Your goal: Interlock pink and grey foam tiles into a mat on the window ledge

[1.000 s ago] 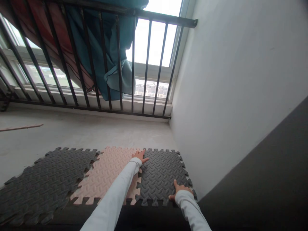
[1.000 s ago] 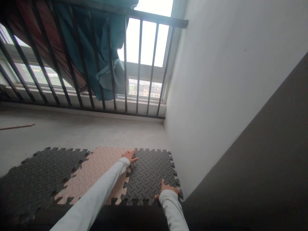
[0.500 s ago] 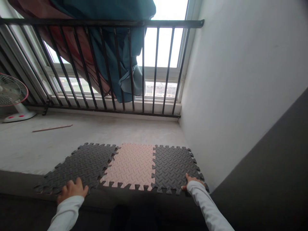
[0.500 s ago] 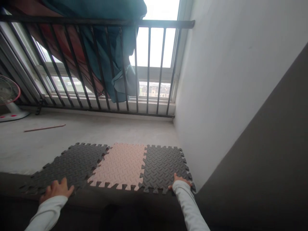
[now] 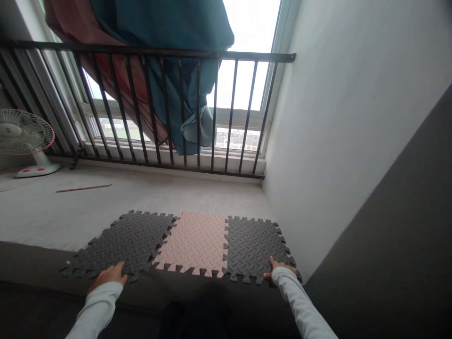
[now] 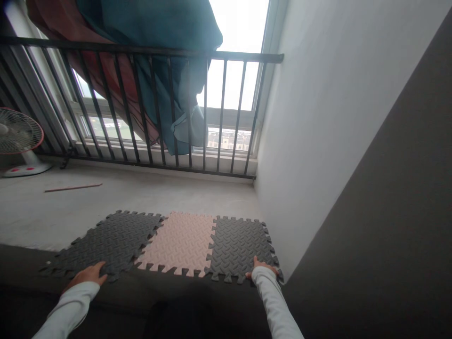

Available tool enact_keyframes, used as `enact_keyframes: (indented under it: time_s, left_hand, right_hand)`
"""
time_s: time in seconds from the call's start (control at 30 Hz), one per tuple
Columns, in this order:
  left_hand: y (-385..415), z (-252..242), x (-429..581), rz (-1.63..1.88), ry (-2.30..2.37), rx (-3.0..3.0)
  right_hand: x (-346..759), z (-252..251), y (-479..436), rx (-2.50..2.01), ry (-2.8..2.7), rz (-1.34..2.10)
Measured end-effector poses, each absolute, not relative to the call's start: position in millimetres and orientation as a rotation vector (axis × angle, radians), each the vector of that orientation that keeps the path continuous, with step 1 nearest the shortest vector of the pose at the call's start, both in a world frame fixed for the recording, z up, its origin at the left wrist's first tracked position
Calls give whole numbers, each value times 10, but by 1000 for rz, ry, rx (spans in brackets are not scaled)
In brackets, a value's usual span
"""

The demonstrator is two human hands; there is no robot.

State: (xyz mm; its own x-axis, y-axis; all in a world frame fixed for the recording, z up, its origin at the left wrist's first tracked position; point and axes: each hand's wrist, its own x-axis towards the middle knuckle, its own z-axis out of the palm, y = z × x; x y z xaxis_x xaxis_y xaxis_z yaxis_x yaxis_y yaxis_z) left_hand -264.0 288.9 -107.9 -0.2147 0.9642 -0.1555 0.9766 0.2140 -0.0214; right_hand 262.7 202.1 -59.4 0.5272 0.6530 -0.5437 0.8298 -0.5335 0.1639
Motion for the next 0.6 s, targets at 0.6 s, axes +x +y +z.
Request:
enact_keyframes:
  time_s: [0.6]
  left_hand:
    - [2726,-217,664,602,1667,2140]
  right_hand:
    - [2686,-711,2030,2386,1254,-573]
